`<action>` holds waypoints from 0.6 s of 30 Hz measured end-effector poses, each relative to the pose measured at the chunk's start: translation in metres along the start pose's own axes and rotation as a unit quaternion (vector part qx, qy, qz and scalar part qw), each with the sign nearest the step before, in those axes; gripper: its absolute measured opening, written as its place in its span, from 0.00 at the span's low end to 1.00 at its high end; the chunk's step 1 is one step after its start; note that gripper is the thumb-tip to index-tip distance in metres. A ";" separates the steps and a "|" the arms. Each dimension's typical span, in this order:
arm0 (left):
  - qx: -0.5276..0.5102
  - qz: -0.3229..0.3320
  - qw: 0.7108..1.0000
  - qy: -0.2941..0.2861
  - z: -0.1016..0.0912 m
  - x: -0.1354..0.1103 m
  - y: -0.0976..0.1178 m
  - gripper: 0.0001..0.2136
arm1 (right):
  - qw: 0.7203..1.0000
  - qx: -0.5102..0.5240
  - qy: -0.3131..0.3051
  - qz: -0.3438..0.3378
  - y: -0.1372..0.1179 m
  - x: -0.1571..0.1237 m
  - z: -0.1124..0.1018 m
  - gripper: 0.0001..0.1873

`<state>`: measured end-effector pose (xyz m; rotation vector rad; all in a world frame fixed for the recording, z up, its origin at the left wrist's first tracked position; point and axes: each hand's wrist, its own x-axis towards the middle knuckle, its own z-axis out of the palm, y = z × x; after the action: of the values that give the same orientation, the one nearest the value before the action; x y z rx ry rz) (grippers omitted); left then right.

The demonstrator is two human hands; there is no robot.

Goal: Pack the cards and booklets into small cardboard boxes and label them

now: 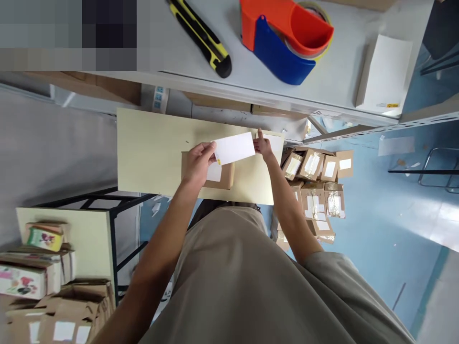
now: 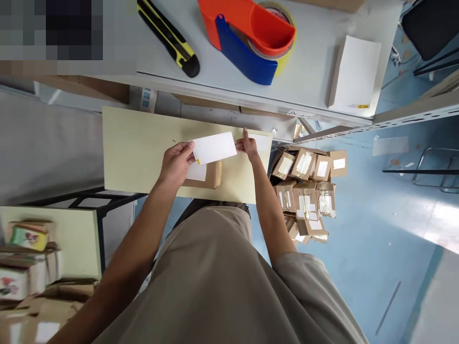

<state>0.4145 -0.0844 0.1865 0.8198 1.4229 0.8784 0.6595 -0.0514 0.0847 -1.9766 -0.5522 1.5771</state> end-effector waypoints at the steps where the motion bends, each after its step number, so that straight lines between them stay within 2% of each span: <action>1: -0.010 -0.004 1.000 -0.001 -0.007 -0.009 0.000 0.31 | 0.999 0.036 -0.034 -0.018 -0.001 -0.020 0.000 0.32; 5: -0.032 -0.017 0.999 0.004 -0.029 -0.034 -0.001 0.32 | 0.986 0.084 -0.111 -0.096 0.005 -0.112 0.008 0.34; 6: -0.036 -0.018 0.999 0.006 -0.034 -0.038 -0.001 0.32 | 0.982 0.087 -0.113 -0.119 0.008 -0.134 0.012 0.35; 9: -0.046 -0.023 0.998 -0.021 -0.046 -0.050 0.008 0.32 | 0.978 0.084 -0.057 -0.183 0.012 -0.184 0.023 0.35; 14: -0.044 -0.023 0.988 -0.144 -0.079 -0.072 0.037 0.28 | 0.969 0.061 0.014 -0.237 -0.001 -0.230 0.033 0.31; 18: 0.014 0.007 0.987 -0.160 -0.110 -0.086 0.057 0.19 | 0.962 0.034 0.043 -0.266 -0.019 -0.256 0.042 0.29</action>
<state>0.3069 -0.1390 0.2768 0.9471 1.1509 0.7020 0.5605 -0.1895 0.2817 -1.6511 -0.8924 1.1519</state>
